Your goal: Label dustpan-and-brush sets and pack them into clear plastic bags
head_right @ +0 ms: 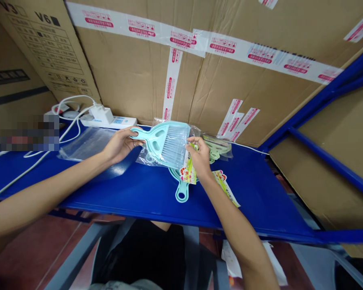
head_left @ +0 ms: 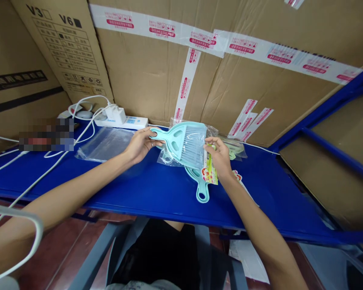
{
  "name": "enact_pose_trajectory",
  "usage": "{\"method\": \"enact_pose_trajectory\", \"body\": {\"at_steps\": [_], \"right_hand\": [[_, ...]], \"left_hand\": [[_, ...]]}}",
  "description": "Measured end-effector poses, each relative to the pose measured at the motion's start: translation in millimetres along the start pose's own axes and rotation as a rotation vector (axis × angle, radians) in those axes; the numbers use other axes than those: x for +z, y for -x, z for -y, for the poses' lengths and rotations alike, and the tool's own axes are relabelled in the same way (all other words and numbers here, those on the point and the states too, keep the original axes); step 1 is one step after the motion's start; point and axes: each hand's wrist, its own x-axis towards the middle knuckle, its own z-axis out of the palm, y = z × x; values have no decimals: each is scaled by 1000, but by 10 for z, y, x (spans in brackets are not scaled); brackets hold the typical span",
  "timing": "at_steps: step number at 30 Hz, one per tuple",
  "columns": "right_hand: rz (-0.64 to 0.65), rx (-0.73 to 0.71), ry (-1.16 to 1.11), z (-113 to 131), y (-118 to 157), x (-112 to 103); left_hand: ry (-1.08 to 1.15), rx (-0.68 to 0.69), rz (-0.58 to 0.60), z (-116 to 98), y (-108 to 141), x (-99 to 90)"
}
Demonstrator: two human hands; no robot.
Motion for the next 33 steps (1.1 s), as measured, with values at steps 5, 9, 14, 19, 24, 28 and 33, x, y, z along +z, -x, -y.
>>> {"method": "enact_pose_trajectory", "body": {"at_steps": [5, 9, 14, 19, 24, 28, 33], "right_hand": [[-7, -8, -23, -3, -4, 8], [-6, -9, -15, -8, -10, 12], [-6, -13, -10, -10, -4, 16], [22, -9, 53, -23, 32, 30], [35, -36, 125, -15, 89, 80], [70, -50, 153, -2, 130, 119], [82, -62, 160, -9, 141, 135]], "left_hand": [[-4, -1, 0, -12, 5, 8], [0, 0, 7, -7, 4, 2], [-11, 2, 10, 6, 3, -7], [-22, 12, 18, 22, -3, -18], [-29, 19, 17, 37, -13, -27], [-40, 36, 17, 21, -7, -15], [-55, 34, -7, 10, -7, -7]]}}
